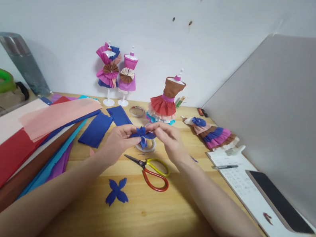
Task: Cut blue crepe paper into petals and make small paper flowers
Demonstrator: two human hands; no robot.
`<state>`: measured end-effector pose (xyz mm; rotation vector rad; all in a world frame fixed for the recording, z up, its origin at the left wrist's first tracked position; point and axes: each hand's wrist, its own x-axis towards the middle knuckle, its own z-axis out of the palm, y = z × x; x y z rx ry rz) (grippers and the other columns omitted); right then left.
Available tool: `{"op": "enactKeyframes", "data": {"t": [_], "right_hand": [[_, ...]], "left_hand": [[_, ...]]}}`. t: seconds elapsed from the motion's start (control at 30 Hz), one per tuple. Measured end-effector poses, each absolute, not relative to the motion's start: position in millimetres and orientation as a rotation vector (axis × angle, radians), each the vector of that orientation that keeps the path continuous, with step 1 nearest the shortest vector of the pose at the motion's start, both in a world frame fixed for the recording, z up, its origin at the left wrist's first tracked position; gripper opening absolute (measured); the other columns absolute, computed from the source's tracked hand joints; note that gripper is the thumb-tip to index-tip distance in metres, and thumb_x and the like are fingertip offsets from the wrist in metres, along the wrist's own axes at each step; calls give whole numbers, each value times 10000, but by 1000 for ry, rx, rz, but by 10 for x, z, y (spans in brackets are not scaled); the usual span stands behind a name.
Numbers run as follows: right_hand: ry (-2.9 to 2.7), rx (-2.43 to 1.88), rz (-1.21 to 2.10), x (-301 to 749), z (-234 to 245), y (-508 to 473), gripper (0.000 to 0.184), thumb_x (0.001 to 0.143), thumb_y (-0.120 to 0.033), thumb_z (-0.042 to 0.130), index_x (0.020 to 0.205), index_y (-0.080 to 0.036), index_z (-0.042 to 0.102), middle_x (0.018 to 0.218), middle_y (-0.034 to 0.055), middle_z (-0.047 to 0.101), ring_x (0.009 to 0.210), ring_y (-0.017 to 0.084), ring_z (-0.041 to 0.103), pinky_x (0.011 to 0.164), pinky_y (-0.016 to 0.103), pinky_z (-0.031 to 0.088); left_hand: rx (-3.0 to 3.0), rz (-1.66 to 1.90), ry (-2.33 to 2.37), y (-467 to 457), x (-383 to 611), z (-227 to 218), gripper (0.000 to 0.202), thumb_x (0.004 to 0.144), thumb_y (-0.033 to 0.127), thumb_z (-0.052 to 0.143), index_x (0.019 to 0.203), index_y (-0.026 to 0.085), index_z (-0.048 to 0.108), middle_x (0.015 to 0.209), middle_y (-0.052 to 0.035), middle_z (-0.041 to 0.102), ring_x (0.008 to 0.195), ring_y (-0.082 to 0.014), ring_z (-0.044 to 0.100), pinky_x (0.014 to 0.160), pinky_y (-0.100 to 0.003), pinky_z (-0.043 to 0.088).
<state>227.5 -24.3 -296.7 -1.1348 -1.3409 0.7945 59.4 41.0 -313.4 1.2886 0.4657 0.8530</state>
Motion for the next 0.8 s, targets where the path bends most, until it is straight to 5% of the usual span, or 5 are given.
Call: {"op": "enactKeyframes", "data": {"t": [0.13, 0.3, 0.6, 0.8], "right_hand": [[-1259, -1115, 822, 2302, -2953, -246, 441, 820, -636, 584, 842, -228, 750, 895, 57, 731, 860, 221, 651, 791, 352, 489], [-1362, -1213, 832, 2248, -2931, -228, 189, 697, -364, 765, 808, -216, 724, 809, 26, 713, 752, 185, 623, 734, 327, 479], [-1434, -1189, 521, 2164, -2987, -211, 14, 713, -246, 711, 726, -240, 711, 868, 44, 662, 875, 210, 601, 761, 345, 473], [-1298, -1177, 716, 2158, -2987, -196, 219, 683, -360, 767, 597, -217, 626, 811, 49, 649, 801, 195, 600, 696, 318, 473]], "left_hand": [[1295, 856, 454, 420, 596, -3141, 158, 664, 150, 744, 821, 163, 737, 811, -24, 741, 822, -180, 668, 838, -330, 506], [1309, 824, 461, 419, 583, -3156, 138, 676, 160, 734, 814, 157, 729, 822, -20, 731, 788, -156, 645, 798, -301, 491], [1354, 716, 451, 399, 590, -3177, 115, 684, 201, 744, 780, 146, 714, 773, -20, 707, 741, -145, 631, 735, -276, 474], [1289, 701, 433, 390, 591, -3150, 151, 678, 190, 742, 823, 151, 739, 796, -38, 740, 751, -161, 660, 750, -291, 497]]}}
